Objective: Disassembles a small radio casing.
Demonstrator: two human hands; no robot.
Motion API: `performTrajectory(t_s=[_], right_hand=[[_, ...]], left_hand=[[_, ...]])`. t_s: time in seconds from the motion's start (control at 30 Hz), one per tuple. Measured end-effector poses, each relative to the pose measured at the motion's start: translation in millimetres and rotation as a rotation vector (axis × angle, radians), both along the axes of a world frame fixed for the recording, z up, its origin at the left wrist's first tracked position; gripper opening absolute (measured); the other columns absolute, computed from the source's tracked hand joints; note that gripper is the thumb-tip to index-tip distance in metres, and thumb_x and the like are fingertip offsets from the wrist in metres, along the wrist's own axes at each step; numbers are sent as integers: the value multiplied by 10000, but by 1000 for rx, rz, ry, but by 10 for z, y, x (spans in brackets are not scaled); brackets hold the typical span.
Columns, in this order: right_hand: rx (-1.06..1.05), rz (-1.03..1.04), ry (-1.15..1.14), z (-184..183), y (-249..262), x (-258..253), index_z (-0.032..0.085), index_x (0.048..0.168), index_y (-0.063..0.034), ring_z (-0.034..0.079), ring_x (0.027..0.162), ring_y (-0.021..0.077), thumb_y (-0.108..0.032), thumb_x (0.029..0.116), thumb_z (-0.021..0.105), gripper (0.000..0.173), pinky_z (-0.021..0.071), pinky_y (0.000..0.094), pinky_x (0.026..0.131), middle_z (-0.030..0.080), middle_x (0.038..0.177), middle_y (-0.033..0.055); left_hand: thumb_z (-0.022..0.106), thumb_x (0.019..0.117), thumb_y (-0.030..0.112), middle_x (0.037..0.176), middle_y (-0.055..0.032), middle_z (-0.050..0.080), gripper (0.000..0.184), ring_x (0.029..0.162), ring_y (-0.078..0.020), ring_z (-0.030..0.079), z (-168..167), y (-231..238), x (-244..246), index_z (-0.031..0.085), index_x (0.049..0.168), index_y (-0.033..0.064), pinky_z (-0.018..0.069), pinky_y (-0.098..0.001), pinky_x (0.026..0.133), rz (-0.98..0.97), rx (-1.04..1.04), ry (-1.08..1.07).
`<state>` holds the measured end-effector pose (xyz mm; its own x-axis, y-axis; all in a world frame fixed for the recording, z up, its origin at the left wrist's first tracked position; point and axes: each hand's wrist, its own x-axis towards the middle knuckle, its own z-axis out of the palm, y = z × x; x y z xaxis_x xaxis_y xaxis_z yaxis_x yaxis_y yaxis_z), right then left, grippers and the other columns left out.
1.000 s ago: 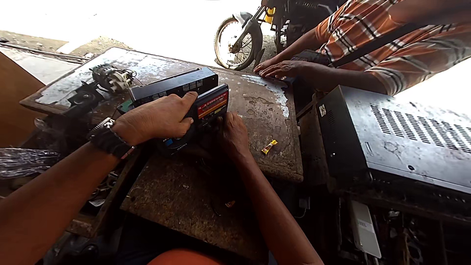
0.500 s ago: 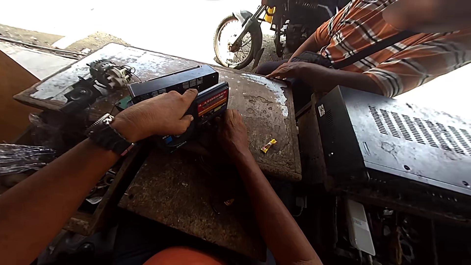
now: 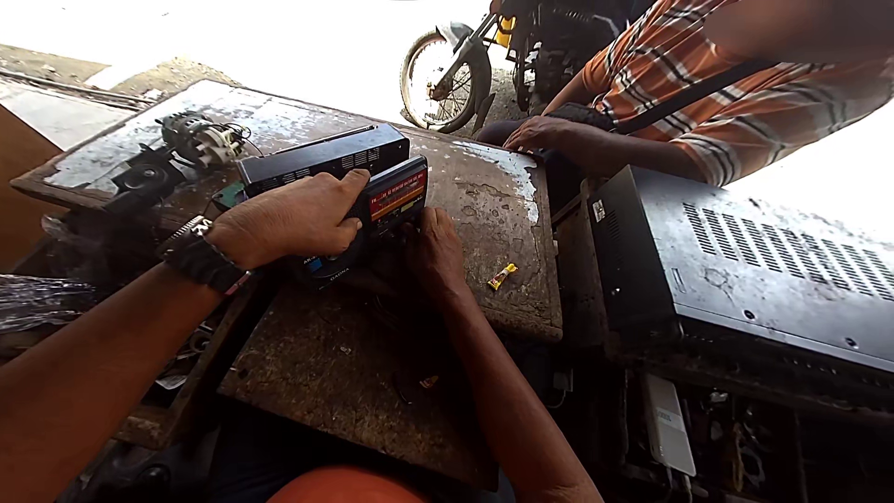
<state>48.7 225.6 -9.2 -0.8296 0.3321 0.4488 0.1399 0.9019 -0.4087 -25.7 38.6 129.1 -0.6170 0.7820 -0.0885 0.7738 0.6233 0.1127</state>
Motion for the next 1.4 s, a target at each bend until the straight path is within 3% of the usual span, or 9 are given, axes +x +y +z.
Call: performTrajectory(t_s=[0.13, 0.3, 0.53, 0.93, 1.1, 1.23, 1.4], right_hand=[[-5, 16, 21, -8, 1, 23, 632, 1053, -33, 632, 1060, 327, -284, 1034, 601, 254, 563, 461, 852, 618, 1050, 158], [-7, 23, 0, -35, 19, 15, 642, 1032, -34, 647, 1049, 310, -317, 1088, 473, 334, 556, 461, 861, 637, 1026, 147], [-4, 16, -25, -21, 10, 36, 634, 1009, -41, 648, 1018, 310, -330, 1104, 416, 374, 556, 464, 817, 630, 989, 142], [-7, 14, -10, -65, 51, -56, 634, 1044, -26, 641, 1073, 309, -318, 1061, 522, 313, 549, 438, 884, 638, 1039, 146], [-16, 7, -4, -25, 3, 17, 619, 1051, -29, 635, 1052, 329, -311, 1059, 556, 289, 561, 459, 834, 611, 1046, 161], [-16, 18, -25, 2, -7, 47, 612, 1032, -40, 637, 1029, 324, -336, 1076, 509, 316, 562, 468, 810, 603, 1039, 156], [-17, 4, -6, -44, 32, -49, 632, 992, -42, 643, 1034, 294, -346, 1073, 457, 360, 547, 433, 856, 632, 1000, 130]], left_hand=[[611, 1007, 261, 814, -95, 627, 633, 703, -266, 655, 2, 8, 8, 331, 1550, 94, 556, -473, 645, -10, 5, -12], [608, 1011, 250, 812, -109, 635, 648, 706, -279, 659, 2, 2, -4, 319, 1564, 78, 555, -493, 649, -12, 12, -23], [604, 1009, 256, 805, -100, 624, 626, 696, -275, 652, 4, 4, 23, 335, 1547, 83, 552, -480, 636, -13, 13, -20], [604, 1011, 274, 814, -94, 622, 634, 694, -265, 652, -8, -2, -5, 329, 1554, 95, 555, -477, 630, -5, 10, -16], [601, 1007, 271, 781, -78, 612, 614, 662, -247, 639, -4, -17, -1, 352, 1541, 101, 545, -459, 600, -12, 24, -20], [606, 1006, 268, 801, -86, 630, 597, 684, -264, 656, 2, -18, -2, 363, 1526, 101, 554, -482, 616, -8, 23, -27], [614, 1002, 286, 854, -99, 654, 579, 736, -273, 676, -2, -20, -43, 398, 1512, 116, 563, -497, 649, -3, 45, -31]])
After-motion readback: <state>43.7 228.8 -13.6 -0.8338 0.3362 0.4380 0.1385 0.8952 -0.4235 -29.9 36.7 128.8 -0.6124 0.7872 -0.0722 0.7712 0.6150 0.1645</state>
